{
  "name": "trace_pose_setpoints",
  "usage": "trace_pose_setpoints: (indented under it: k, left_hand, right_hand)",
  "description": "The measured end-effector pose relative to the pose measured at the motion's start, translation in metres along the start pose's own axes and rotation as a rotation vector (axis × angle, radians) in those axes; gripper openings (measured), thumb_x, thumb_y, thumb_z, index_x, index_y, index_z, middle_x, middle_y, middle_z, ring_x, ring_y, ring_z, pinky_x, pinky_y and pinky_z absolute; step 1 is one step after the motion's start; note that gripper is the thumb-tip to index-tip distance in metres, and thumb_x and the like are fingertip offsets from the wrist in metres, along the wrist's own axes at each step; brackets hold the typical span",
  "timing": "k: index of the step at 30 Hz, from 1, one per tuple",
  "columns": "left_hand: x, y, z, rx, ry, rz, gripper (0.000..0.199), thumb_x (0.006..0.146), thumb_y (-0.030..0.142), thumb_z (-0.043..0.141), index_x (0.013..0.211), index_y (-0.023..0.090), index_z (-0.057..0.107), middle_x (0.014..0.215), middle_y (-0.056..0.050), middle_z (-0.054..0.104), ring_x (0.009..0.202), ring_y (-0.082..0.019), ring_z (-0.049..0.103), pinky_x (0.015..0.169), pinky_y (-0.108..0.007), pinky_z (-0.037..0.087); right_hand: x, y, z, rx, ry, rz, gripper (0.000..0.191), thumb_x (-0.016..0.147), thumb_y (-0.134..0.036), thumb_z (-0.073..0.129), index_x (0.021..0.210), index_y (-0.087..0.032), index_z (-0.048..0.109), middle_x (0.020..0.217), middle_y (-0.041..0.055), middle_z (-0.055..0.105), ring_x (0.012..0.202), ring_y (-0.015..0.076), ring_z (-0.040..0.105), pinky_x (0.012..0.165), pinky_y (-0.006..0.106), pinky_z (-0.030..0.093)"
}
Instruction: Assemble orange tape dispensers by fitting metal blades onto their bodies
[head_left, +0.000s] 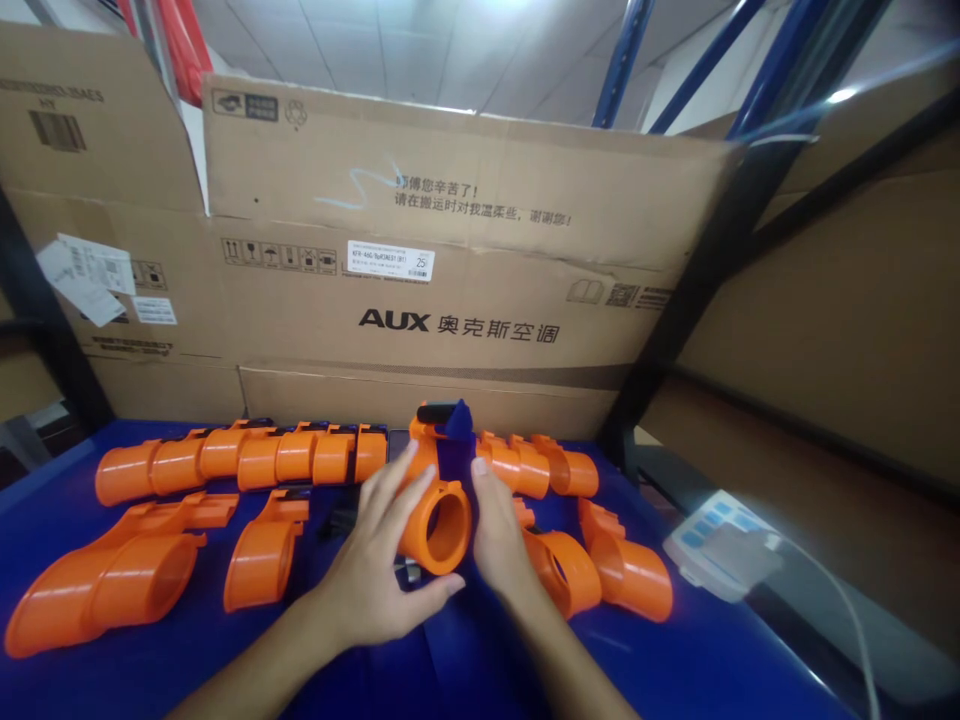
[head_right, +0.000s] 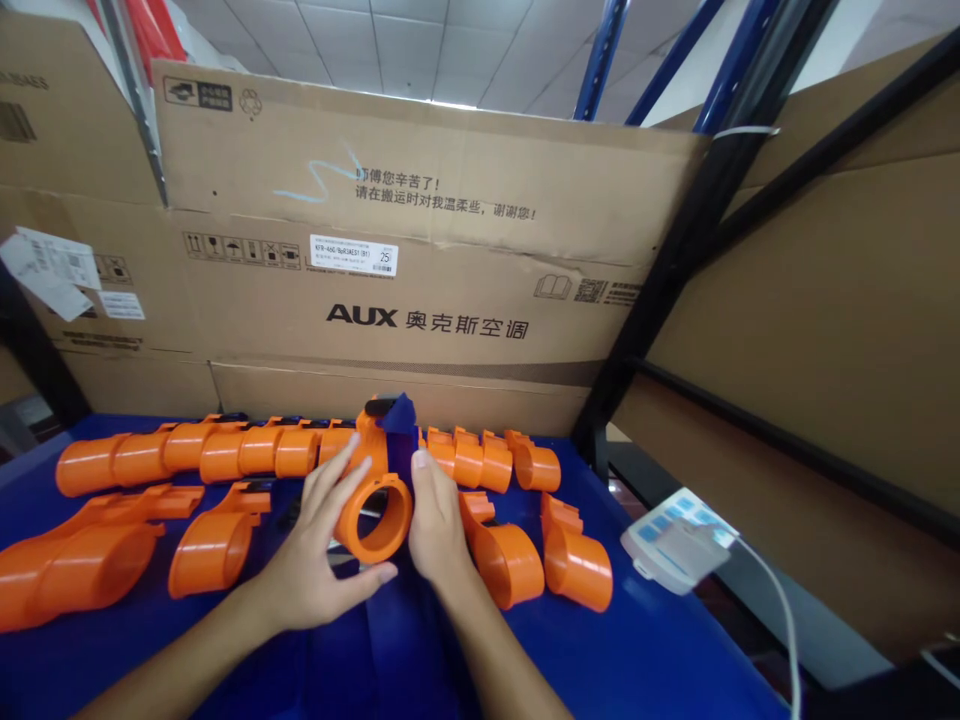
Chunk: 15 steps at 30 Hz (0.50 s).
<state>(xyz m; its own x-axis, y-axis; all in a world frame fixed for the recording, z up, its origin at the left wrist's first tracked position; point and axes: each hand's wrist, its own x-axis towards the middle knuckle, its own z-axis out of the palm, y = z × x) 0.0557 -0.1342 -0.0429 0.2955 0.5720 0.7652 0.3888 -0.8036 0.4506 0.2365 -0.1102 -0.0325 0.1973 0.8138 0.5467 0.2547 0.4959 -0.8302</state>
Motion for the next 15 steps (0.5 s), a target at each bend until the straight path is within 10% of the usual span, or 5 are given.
trace_pose_setpoints:
  k: [6, 15]
  left_hand:
    - [-0.004, -0.005, 0.003, 0.306, 0.163, 0.108, 0.083, 0.070, 0.015, 0.081, 0.146, 0.032, 0.050, 0.137, -0.015, 0.042, 0.129, -0.038, 0.049, 0.107, -0.056, 0.045]
    - [0.000, 0.003, -0.037, 0.421, 0.088, 0.136, 0.090, 0.068, 0.017, 0.079, 0.151, 0.027, 0.045, 0.131, -0.014, 0.052, 0.123, -0.038, 0.053, 0.108, -0.055, 0.044]
  right_hand:
    - [-0.008, 0.011, 0.004, -0.070, -0.054, -0.001, 0.050, 0.102, -0.063, 0.041, 0.103, -0.024, 0.072, 0.102, 0.0092, 0.078, 0.103, 0.0297, 0.070, 0.099, 0.045, 0.055]
    - [0.004, -0.015, -0.002, -0.026, -0.287, -0.042, 0.059, 0.104, -0.064, 0.032, 0.095, -0.024, 0.075, 0.080, 0.0063, 0.076, 0.080, 0.0274, 0.071, 0.079, 0.041, 0.058]
